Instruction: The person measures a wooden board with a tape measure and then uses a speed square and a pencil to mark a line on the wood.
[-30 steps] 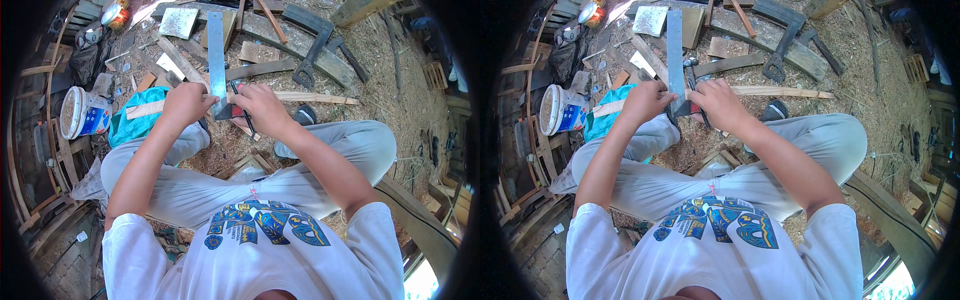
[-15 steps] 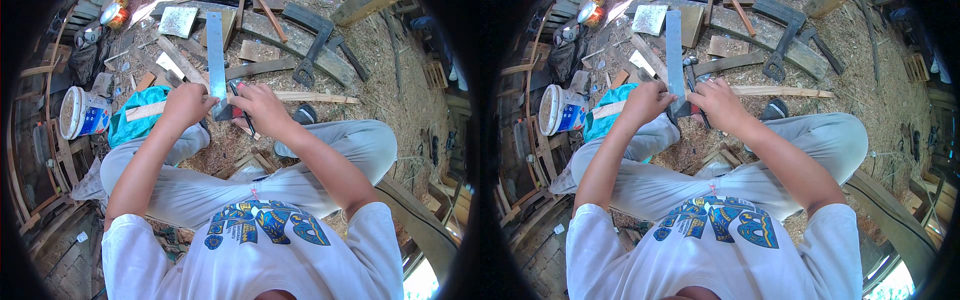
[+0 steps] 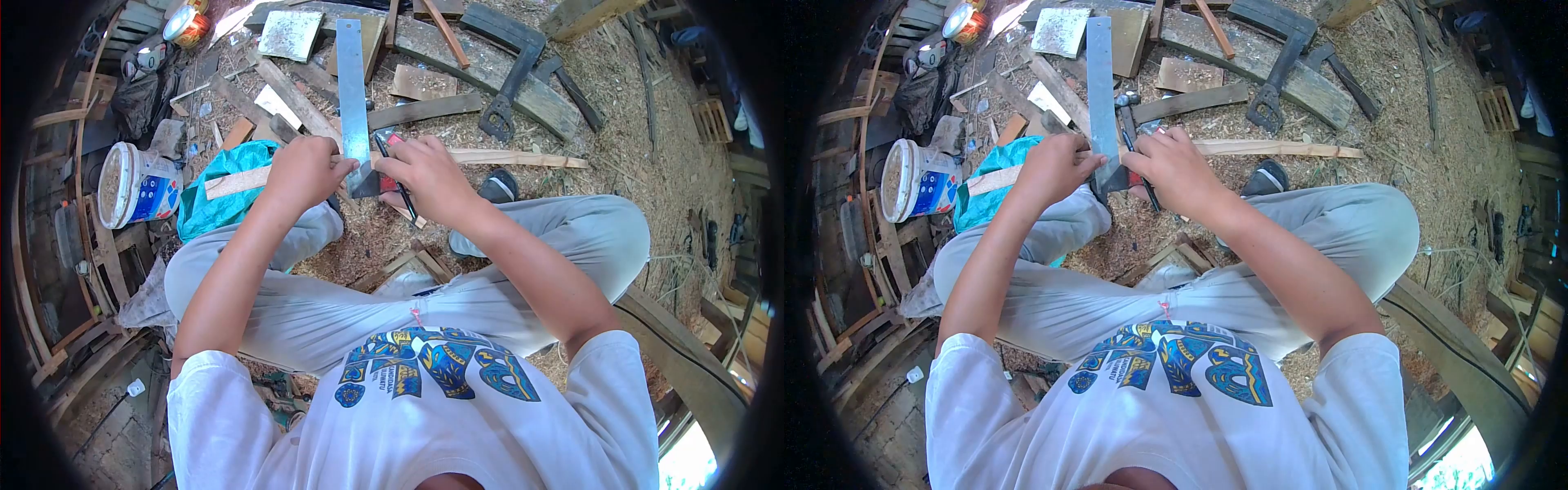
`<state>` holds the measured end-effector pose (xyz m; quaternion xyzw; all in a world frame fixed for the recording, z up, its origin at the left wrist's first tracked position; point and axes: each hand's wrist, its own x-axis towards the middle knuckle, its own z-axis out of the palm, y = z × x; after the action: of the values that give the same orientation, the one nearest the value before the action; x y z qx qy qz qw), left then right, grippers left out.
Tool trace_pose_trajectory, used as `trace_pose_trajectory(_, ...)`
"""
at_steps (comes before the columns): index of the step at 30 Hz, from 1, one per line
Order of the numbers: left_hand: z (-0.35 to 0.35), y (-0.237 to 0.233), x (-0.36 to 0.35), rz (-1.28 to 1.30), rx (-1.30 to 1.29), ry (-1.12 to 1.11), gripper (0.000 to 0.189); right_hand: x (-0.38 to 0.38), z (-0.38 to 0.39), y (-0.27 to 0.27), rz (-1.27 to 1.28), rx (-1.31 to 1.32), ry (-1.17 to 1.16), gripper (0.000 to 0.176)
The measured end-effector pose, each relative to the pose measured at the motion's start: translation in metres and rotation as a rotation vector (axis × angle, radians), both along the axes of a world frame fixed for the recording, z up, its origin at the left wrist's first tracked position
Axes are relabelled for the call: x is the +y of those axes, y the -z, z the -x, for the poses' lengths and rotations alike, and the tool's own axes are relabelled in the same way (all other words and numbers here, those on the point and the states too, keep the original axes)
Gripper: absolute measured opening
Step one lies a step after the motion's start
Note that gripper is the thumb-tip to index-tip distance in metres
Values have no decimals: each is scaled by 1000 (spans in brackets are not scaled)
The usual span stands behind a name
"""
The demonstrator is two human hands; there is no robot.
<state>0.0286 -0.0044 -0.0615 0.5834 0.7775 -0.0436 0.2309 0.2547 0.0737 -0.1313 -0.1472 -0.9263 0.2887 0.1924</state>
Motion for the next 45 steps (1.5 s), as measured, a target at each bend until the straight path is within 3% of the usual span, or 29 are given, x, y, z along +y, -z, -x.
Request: trace_pose_trajectory(45,1,-1,3,45,30,-18,51,0,3,-2,-4,27,20,43)
